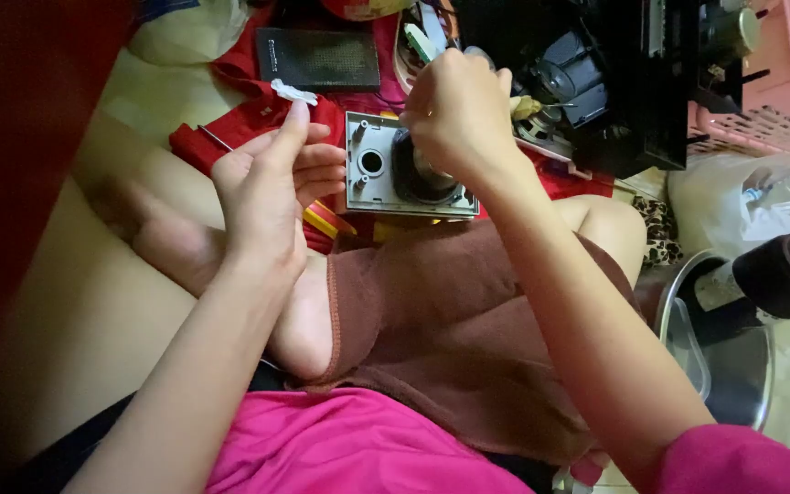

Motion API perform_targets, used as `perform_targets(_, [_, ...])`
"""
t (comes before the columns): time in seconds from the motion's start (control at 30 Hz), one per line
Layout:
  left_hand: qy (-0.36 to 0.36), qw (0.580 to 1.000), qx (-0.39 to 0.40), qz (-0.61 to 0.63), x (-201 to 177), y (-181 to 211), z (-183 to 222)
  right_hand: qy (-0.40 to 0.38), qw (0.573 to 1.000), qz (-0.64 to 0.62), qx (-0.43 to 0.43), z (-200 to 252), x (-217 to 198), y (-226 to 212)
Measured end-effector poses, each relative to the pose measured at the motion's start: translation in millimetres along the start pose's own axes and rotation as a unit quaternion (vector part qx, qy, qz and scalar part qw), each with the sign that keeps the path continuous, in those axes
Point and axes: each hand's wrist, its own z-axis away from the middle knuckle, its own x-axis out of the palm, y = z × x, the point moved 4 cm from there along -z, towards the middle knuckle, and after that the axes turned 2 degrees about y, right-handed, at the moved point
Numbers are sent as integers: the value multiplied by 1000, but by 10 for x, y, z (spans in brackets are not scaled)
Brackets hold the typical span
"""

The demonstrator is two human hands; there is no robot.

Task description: The person sits on the floor and uses a yellow-handled screwdriver to unscrew fasteners from a small appliance motor housing resting on their lap, repositioning the unit between screws. At the end they lift the housing and manipulate the detached motor and mounting plate by hand.

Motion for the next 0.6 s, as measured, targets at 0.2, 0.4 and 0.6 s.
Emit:
perform_targets(0.2, [1,1000,0,-3,10,28,10,-14,998,49,31,-31,157,9])
perform_targets(0.4, [4,1000,-9,1,-7,1,-21,-21,998,46,32,-17,181,-18])
perform_targets(0.6, [12,1000,-1,-16,-15,6,-15,15,998,58,10,-10,200,-26])
